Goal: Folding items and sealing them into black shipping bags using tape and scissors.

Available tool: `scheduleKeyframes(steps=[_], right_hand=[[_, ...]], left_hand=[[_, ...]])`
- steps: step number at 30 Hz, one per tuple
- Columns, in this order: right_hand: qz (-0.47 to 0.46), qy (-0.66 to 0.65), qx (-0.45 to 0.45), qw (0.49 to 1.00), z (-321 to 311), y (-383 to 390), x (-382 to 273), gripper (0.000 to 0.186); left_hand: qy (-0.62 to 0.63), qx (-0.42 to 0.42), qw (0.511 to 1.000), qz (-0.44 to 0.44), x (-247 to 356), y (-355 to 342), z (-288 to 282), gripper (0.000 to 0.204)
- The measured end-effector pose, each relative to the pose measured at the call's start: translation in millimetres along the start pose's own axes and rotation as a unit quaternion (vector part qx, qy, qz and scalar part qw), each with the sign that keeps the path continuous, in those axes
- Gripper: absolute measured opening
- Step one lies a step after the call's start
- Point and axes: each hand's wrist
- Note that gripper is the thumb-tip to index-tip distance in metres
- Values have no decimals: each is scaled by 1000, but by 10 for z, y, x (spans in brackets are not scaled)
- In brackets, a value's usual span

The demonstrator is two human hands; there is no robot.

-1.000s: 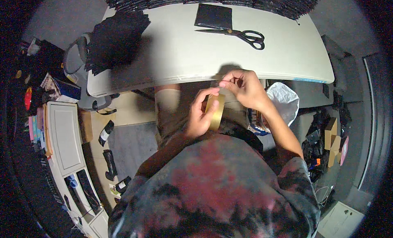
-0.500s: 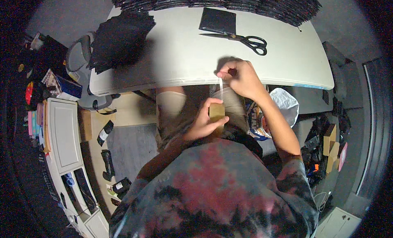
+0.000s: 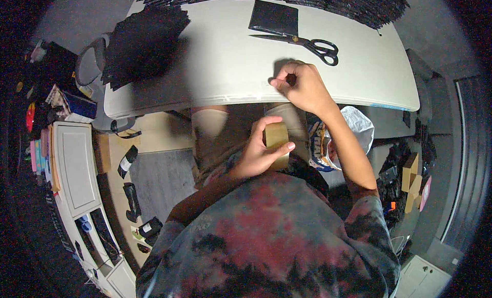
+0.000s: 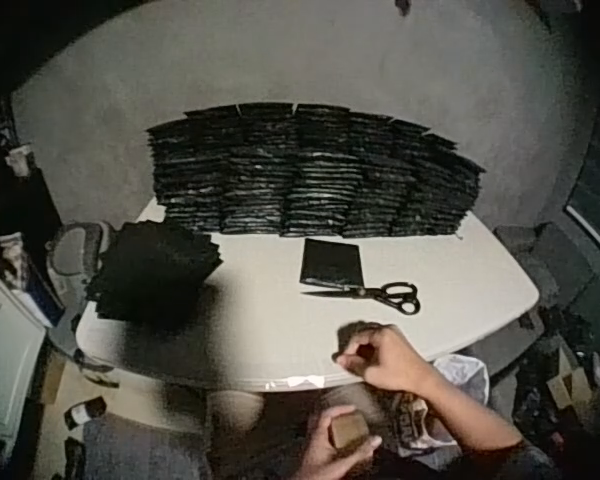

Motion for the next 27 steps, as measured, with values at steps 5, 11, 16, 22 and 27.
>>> scheduleKeyframes(steps=[5, 11, 16, 22, 27], right_hand=[[-23, 19, 13, 999, 12, -5, 20, 21], [-16, 17, -4, 1000, -26, -23, -26, 20], [-31, 18, 5, 999, 4, -12, 0, 20], [-35, 38, 0, 999, -18, -32, -61, 19], [-65, 41, 35, 996, 28, -24, -28, 19]], left_hand=[[-21, 9, 1000, 20, 38, -5, 0, 68], [3, 10, 1000, 6, 34, -12, 6, 69], [-18, 16, 1000, 15, 61, -18, 16, 70], [6, 15, 1000, -12, 53, -3, -3, 70], [-4, 7, 1000, -9, 46, -7, 3, 70]])
Point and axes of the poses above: each hand's wrist, its own y-axis away from the middle knuckle, its own z-axis out of the palm, x = y × z, and after that the axes turned 11 degrees about y, right-handed
